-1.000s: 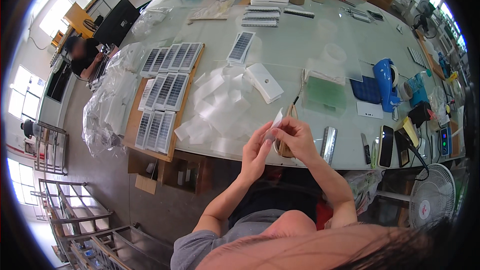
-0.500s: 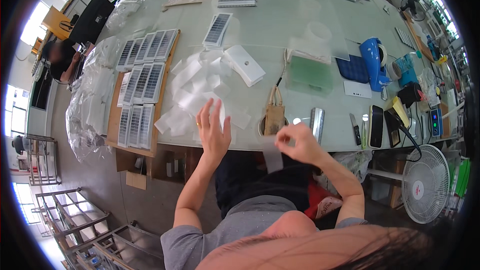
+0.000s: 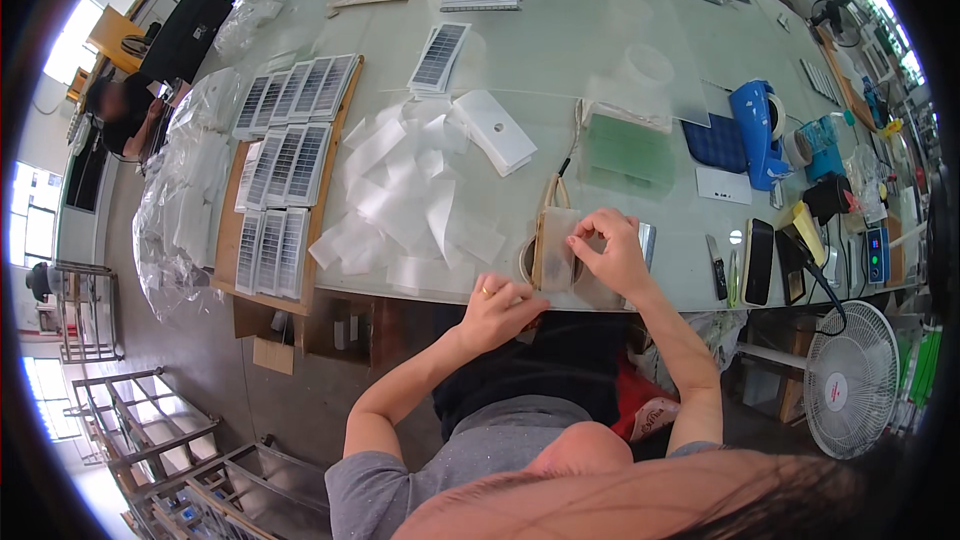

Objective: The recorder is assembling small solar panel units by applying adhesive strips and organizing them on a grid.

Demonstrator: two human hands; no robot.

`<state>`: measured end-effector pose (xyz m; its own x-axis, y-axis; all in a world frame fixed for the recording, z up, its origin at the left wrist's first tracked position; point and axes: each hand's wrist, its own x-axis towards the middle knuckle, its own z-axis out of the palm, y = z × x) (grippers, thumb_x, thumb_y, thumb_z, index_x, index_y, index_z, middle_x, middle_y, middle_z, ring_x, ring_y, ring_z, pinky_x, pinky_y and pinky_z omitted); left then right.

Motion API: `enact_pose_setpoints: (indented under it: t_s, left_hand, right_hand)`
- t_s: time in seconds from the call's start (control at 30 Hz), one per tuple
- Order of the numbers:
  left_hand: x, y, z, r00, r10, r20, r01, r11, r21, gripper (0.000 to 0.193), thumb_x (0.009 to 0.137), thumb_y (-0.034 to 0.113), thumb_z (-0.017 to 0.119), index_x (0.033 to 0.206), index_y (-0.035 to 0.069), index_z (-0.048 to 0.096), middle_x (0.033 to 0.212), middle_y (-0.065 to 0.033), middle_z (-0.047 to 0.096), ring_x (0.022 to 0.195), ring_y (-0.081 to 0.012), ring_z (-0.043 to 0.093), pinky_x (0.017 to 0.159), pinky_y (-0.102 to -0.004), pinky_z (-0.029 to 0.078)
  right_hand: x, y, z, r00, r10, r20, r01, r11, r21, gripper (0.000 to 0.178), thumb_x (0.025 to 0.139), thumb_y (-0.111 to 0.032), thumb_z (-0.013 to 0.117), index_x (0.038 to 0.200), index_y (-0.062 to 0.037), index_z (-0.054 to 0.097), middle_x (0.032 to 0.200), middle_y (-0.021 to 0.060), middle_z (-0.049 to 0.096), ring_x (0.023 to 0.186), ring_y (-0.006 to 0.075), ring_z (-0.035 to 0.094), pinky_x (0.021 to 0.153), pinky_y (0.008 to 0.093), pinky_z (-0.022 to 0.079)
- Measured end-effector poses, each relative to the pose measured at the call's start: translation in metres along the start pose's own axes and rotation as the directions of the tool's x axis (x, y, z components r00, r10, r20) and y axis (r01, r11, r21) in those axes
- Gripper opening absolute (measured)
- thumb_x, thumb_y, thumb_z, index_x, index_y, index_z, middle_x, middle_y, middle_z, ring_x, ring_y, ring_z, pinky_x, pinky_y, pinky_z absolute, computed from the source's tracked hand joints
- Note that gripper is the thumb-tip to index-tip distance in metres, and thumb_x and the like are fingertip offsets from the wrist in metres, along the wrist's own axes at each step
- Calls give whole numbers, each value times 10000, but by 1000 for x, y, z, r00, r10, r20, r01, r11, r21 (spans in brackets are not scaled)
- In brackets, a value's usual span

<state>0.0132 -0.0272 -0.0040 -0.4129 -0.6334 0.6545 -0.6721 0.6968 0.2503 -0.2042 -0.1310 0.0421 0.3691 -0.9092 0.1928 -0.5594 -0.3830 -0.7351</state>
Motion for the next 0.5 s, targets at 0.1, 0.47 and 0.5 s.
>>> enact_pose_setpoints:
  t_s: [0.1, 0.47, 0.5]
  left_hand:
    - [13, 2, -8, 972, -233, 3, 229, 951, -206, 235, 683, 136, 805, 902, 200, 751, 912, 33, 553, 885, -198, 489, 782, -352, 400]
    - [14, 1, -11, 920, -375, 112, 392, 877, -280, 141, 728, 149, 815, 853, 183, 759, 853, 36, 572, 861, -208, 504, 755, -364, 387]
    - [14, 1, -11, 922, -371, 112, 388, 878, -280, 141, 728, 149, 815, 853, 183, 759, 853, 36, 572, 861, -208, 504, 755, -364, 387]
  right_hand:
    - [3, 1, -1, 999, -10, -41, 9, 1000, -21, 117, 787, -185, 752, 782, -135, 646, 802, -21, 601, 825, 186, 562, 816, 362, 307]
    - [4, 6, 6, 993, -49, -104, 40, 996, -85, 141, 779, -195, 764, 780, -127, 640, 845, -3, 593, 875, 209, 557, 821, 369, 302]
    - [4, 7, 6, 994, -50, -101, 41, 995, -88, 141, 780, -195, 764, 782, -127, 640, 849, -2, 593, 876, 208, 557, 822, 370, 300]
